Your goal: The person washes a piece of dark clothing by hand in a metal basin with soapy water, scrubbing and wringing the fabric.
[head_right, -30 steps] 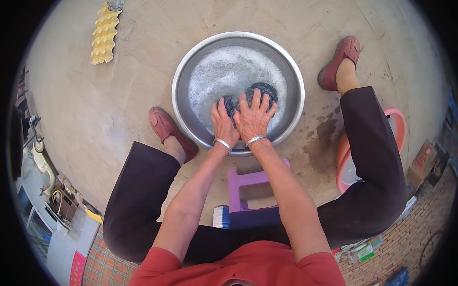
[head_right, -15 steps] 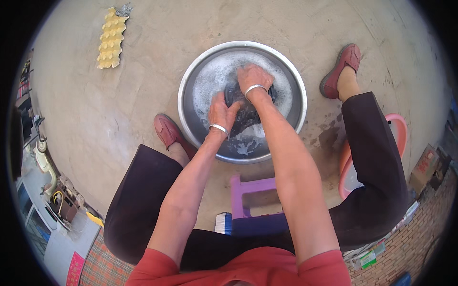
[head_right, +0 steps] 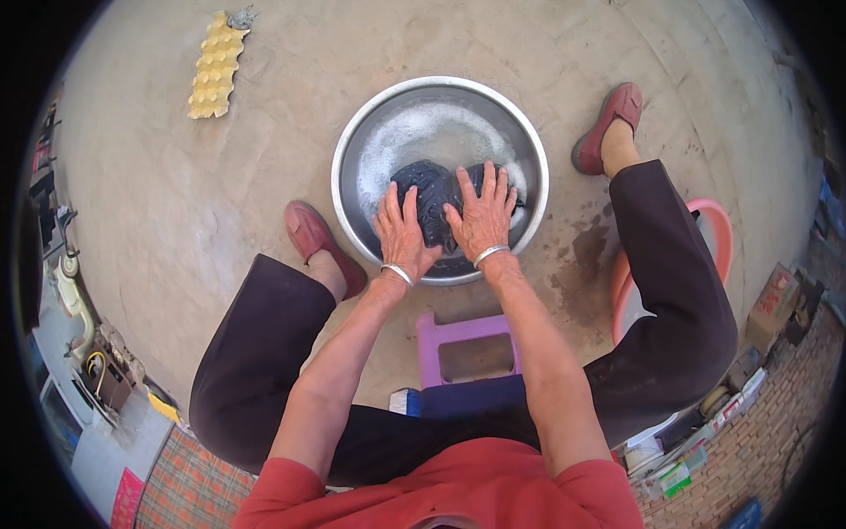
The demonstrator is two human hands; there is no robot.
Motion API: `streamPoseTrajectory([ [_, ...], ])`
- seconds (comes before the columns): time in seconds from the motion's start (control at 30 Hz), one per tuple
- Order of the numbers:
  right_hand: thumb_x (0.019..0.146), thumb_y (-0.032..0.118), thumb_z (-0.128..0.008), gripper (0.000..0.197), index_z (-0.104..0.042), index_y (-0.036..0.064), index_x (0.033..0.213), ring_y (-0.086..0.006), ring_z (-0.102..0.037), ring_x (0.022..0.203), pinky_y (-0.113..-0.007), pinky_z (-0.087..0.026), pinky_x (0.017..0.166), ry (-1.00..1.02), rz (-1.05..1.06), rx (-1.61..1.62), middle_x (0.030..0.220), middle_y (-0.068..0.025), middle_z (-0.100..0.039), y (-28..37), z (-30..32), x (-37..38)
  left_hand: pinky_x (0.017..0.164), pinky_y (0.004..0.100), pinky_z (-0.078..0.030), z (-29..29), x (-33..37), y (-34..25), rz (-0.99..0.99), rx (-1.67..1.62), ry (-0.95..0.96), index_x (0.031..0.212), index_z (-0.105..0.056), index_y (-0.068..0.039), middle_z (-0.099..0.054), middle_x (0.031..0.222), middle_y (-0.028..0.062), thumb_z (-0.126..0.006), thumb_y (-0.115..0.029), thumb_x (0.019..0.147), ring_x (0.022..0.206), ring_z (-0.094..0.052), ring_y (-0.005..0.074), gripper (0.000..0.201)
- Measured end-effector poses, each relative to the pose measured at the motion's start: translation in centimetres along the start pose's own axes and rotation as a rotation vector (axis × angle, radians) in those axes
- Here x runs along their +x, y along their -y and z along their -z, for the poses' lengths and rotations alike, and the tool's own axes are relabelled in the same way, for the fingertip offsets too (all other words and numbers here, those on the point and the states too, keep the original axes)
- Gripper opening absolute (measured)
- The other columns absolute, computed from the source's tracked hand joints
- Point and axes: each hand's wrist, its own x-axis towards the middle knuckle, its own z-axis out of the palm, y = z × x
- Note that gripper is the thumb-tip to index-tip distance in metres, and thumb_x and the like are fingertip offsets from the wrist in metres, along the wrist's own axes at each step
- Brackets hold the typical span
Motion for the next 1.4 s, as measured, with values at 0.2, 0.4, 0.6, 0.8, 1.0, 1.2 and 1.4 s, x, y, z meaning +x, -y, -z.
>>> streamPoseTrajectory([
  [0.2,0.081,0.036,-0.066,0.06,-0.049,0.0202,0.136,-0.0452,-0.033,0.13,-0.061,-0.026,0.103,-0.11,0.176,-0.121,0.142,-0.0254,-0.035,2.3,-4.0,0.6,0.099,0.0628,-0.032,-4.5,1.6,1.9,0.147,0.112,-0.013,0.139,-0.036,-0.005,-0.025,0.146,0.022,-0.073,-0.014,0.072,0.123,-0.036,0.0495,0.077],
  [0.4,0.081,0.031,-0.066,0.026,-0.065,0.0164,0.102,-0.0334,-0.051,0.11,-0.052,-0.038,0.093,0.068,0.221,-0.144,0.112,-0.0145,-0.056,2.8,-3.0,7.4,0.085,0.0492,-0.045,-3.9,4.7,2.9,0.184,-0.136,0.075,0.115,-0.045,-0.002,-0.041,0.123,0.0191,-0.083,-0.014,0.061,0.106,-0.049,0.0429,0.067],
  [0.6,0.085,0.028,-0.053,0.028,-0.075,0.0117,0.081,-0.0311,-0.068,0.09,-0.043,-0.05,0.079,0.333,-0.026,-0.128,0.087,-0.0153,-0.071,3.8,-2.7,14.1,0.073,0.0478,-0.047,-2.0,7.5,2.9,0.248,-0.187,0.066,0.097,-0.052,0.002,-0.055,0.1,0.0204,-0.084,-0.036,0.063,0.089,-0.059,0.0423,0.06],
  [0.8,0.085,0.039,-0.055,0.038,-0.073,0.0069,0.078,-0.0352,-0.066,0.084,-0.041,-0.049,0.079,0.038,-0.263,0.645,0.085,-0.0212,-0.068,-1.9,-1.5,13.9,0.07,0.0482,-0.049,1.4,7.0,0.3,0.019,-0.1,-0.051,0.095,-0.056,-0.002,-0.055,0.098,0.0155,-0.081,-0.017,0.065,0.084,-0.06,0.0399,0.042],
  [1.0,0.085,0.038,-0.066,0.053,-0.049,0.014,0.128,-0.0336,-0.059,0.096,-0.042,-0.047,0.083,0.063,-0.165,0.436,0.11,-0.0213,-0.058,-3.2,3.7,6.8,0.078,0.0413,-0.05,1.7,1.3,-1.0,-0.353,0.092,0.103,0.116,-0.054,-0.008,-0.048,0.114,0.0106,-0.08,-0.004,0.057,0.093,-0.052,0.0327,0.065],
  [1.2,0.075,0.032,-0.076,0.085,-0.031,0.0283,0.148,-0.0491,-0.023,0.136,-0.066,-0.026,0.103,0.117,0.038,-0.04,0.152,-0.0191,-0.024,-0.3,0.8,-0.9,0.101,0.0537,-0.036,1.1,-1.8,0.5,-0.321,0.062,0.014,0.139,-0.036,-0.005,-0.037,0.136,0.0219,-0.087,-0.025,0.055,0.115,-0.045,0.0405,0.101],
  [1.4,0.079,0.035,-0.07,0.076,-0.036,0.024,0.146,-0.0401,-0.037,0.125,-0.061,-0.031,0.098,0.012,0.159,-0.148,0.145,-0.0143,-0.037,1.4,-2.0,-0.4,0.106,0.0587,-0.029,-1.1,2.8,2.5,0.046,0.104,0.169,0.148,-0.017,-0.004,-0.024,0.148,0.0239,-0.085,-0.034,0.058,0.13,-0.031,0.0461,0.117],
])
